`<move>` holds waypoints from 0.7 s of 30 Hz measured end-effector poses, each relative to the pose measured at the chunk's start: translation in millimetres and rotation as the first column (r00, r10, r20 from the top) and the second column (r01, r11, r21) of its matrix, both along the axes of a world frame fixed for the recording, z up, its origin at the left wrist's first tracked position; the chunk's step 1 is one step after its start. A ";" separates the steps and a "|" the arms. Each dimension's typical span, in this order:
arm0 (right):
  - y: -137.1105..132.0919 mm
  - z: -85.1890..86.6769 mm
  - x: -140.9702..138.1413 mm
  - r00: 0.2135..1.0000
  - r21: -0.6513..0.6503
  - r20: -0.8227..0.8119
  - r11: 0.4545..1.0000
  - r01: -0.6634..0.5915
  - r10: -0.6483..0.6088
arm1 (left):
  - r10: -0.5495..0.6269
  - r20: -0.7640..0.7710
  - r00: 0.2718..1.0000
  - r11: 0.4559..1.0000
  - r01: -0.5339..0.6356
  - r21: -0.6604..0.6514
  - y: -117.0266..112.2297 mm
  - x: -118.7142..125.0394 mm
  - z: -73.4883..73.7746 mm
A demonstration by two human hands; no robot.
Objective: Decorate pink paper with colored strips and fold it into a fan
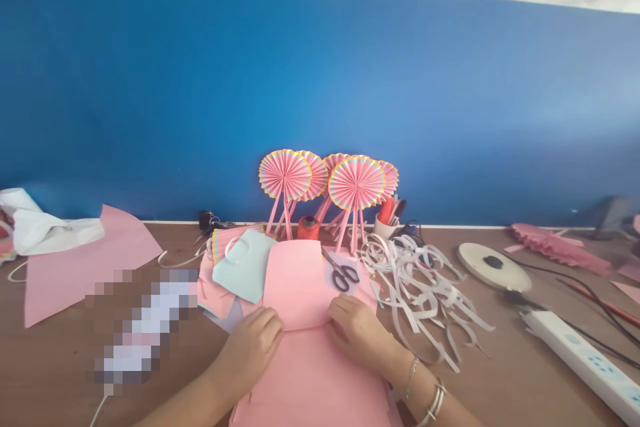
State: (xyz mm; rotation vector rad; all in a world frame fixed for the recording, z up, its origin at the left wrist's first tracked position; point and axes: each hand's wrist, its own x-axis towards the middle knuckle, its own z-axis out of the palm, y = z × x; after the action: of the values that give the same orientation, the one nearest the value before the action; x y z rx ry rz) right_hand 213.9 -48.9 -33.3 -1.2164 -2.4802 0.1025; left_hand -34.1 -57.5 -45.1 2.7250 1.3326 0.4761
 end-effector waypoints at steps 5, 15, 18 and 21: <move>-1.2 8.1 0.5 0.998 -0.171 -0.067 0.985 -0.003 -0.008 | 0.026 0.233 0.972 0.994 0.000 -0.109 -1.5 -14.4 1.1; -1.5 4.2 -6.4 0.956 -0.247 -0.258 0.966 0.075 -0.140 | 0.230 0.346 0.909 0.934 -0.107 -0.342 8.9 -10.3 16.5; 0.6 -0.7 -7.8 0.947 -0.267 -0.260 0.957 0.115 -0.186 | 0.258 0.346 0.902 0.923 -0.125 -0.363 11.5 -10.2 15.8; 2.8 -3.8 -7.7 0.938 -0.305 -0.265 0.943 0.137 -0.222 | 0.284 0.332 0.899 0.916 -0.151 -0.373 11.9 -9.3 15.9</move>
State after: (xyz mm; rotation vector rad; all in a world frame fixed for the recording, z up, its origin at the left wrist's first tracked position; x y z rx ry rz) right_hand 206.2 -46.0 -37.1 -1.4207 -2.1314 0.5648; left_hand -43.4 -45.6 -29.2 2.0821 1.4580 0.6798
